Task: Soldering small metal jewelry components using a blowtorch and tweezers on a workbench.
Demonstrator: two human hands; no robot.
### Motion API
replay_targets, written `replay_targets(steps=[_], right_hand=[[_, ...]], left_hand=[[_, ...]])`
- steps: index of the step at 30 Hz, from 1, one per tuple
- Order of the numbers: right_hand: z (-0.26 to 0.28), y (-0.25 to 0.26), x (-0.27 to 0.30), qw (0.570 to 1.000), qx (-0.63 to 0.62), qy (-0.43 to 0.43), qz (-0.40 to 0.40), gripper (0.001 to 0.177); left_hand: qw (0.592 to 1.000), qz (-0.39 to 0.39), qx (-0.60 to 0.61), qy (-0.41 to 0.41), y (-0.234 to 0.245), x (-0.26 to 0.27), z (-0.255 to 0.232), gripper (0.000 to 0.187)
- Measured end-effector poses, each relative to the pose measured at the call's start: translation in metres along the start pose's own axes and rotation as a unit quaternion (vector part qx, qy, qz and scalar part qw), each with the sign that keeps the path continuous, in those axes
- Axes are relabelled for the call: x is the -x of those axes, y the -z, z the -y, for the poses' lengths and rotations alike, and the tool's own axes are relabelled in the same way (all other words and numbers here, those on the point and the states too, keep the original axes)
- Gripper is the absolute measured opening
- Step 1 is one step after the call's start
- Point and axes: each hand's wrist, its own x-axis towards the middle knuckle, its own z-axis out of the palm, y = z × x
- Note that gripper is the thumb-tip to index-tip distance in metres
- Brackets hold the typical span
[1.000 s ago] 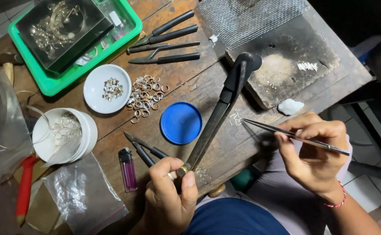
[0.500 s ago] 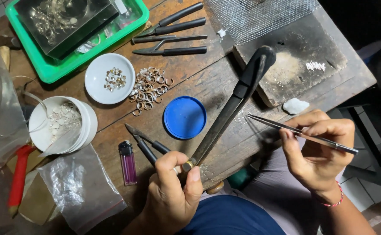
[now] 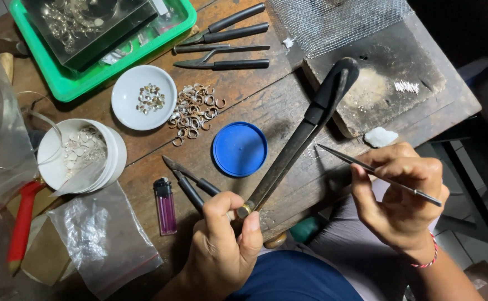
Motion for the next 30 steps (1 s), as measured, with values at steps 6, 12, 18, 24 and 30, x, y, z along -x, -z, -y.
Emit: replay_targets(steps=[6, 12, 18, 24, 30], right_hand=[[0.0, 0.003, -0.003, 0.999, 0.035, -0.042, -0.001, 0.038], [0.004, 0.0, -0.004, 0.997, 0.05, -0.052, -0.001, 0.038], [0.022, 0.002, -0.024, 0.99, 0.121, 0.002, 0.078, 0.025], [0.038, 0.0, -0.056, 0.974, 0.146, 0.052, 0.164, 0.012], [0.011, 0.021, -0.04, 0.996, -0.027, -0.056, -0.069, 0.032]], left_hand=[[1.0, 0.013, 0.013, -0.005, 0.0, 0.002, 0.003, 0.031], [1.0, 0.014, 0.022, -0.012, 0.0, 0.0, 0.002, 0.029], [0.999, 0.016, -0.032, 0.035, -0.001, 0.004, 0.003, 0.032], [0.984, -0.031, -0.064, 0.164, -0.016, 0.013, 0.0, 0.034], [0.939, -0.091, -0.113, 0.313, -0.042, 0.029, 0.012, 0.027]])
